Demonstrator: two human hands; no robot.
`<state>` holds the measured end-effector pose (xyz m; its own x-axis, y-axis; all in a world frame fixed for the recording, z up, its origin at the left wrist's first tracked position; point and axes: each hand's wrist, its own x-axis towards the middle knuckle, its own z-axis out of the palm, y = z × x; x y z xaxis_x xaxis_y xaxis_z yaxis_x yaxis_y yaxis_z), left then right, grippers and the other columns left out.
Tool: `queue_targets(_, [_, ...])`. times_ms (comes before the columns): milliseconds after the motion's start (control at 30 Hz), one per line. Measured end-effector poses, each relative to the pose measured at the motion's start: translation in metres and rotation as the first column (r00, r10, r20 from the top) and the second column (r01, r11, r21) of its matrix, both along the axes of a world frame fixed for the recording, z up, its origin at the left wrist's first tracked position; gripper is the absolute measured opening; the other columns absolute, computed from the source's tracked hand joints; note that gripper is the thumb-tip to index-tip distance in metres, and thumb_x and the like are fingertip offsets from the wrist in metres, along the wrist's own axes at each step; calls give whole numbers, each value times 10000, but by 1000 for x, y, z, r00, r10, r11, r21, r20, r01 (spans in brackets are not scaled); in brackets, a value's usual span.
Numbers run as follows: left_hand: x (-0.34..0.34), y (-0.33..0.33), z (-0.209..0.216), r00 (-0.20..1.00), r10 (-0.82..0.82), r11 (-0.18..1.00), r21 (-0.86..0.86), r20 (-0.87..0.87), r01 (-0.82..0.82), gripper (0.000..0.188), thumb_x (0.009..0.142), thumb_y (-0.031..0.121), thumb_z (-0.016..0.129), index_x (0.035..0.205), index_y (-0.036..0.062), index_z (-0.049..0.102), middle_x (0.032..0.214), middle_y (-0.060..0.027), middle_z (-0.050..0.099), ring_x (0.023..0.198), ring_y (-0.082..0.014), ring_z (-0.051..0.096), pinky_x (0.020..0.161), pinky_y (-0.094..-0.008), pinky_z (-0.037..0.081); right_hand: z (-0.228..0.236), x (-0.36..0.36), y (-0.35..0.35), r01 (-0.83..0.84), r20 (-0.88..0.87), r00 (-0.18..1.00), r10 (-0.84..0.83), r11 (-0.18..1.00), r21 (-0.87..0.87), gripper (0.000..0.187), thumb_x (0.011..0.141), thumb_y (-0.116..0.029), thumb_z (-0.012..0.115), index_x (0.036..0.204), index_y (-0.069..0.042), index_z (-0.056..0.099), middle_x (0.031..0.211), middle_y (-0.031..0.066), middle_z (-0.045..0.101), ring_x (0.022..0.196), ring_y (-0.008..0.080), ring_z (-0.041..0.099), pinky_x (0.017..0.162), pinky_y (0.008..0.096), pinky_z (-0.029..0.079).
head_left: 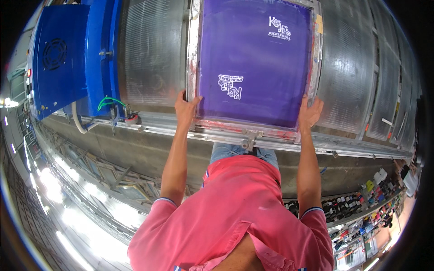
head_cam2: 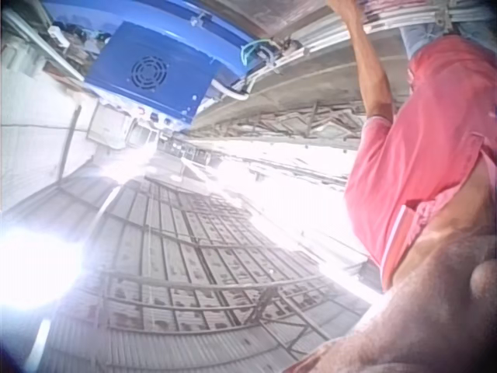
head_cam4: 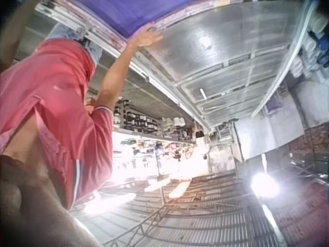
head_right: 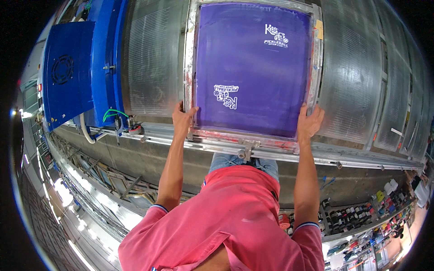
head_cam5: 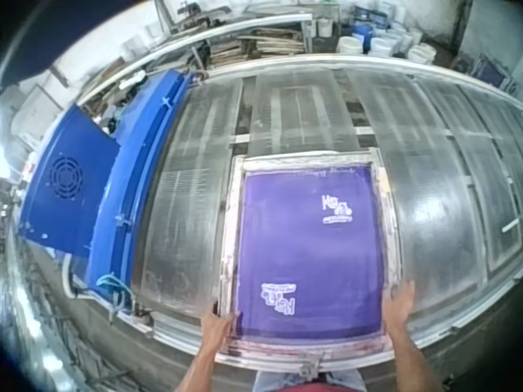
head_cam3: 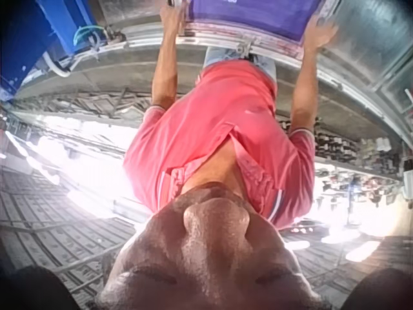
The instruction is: The person secures a purple screen frame with tape, measures it with a tape measure, and then uses a wrench to tighten bolts on the frame. They repeat the measuring and tightening process to ensure the frame is properly aligned and secured on a metal workbench.
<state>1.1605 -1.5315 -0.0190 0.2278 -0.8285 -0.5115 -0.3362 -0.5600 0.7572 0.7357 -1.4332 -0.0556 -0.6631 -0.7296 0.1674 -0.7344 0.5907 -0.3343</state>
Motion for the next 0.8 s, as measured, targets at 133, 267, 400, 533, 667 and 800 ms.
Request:
queue_targets(133, [-3,-21,-11,1000,21,993,-118,10,-19,695,734,71,804,1334,-85,488,1061,-178,674,894,-212,670,743,-316,537,-6,-4,1,-8,-19,1000,9,1000,25,522,863,-366,700,1167,48,610,1096,209,579,1035,406,577,896,479,470])
queue_targets(267, [18,-40,-16,872,217,962,249,-439,-114,410,817,-2,747,1193,-22,585,981,-102,690,808,-170,681,727,-310,562,-7,-4,2,-20,-34,999,20,1000,11,521,868,-376,688,1158,50,610,1093,212,580,1035,410,576,899,479,468])
queue_targets(400, [25,-42,-17,857,176,966,252,-484,-56,389,832,10,743,1185,-27,583,965,-99,690,797,-151,677,711,-296,570,-4,-3,0,-4,6,1000,3,1000,21,528,873,-393,674,1155,48,609,1095,213,580,1042,412,575,905,479,466])
queue_targets(533, [19,-35,-16,845,182,973,215,-503,-81,365,846,13,731,1175,-23,577,952,-91,691,792,-140,674,707,-295,573,-9,-5,2,-2,-7,1000,2,999,35,540,870,-398,676,1170,46,608,1109,214,578,1051,412,575,906,477,466])
queue_targets(667, [18,-30,-21,844,179,980,169,-505,-106,341,856,23,723,1161,-9,572,957,-88,692,796,-138,674,718,-301,575,-5,-4,2,-6,21,1000,6,1000,27,544,862,-390,687,1182,43,608,1109,214,579,1053,413,574,902,480,468])
queue_targets(800, [17,-33,-19,836,182,976,201,-517,-88,346,860,38,726,1168,8,570,971,-90,694,806,-142,678,732,-301,575,-9,-6,2,-4,-7,1000,4,1000,21,546,858,-389,694,1190,36,606,1120,211,578,1057,413,575,903,482,468])
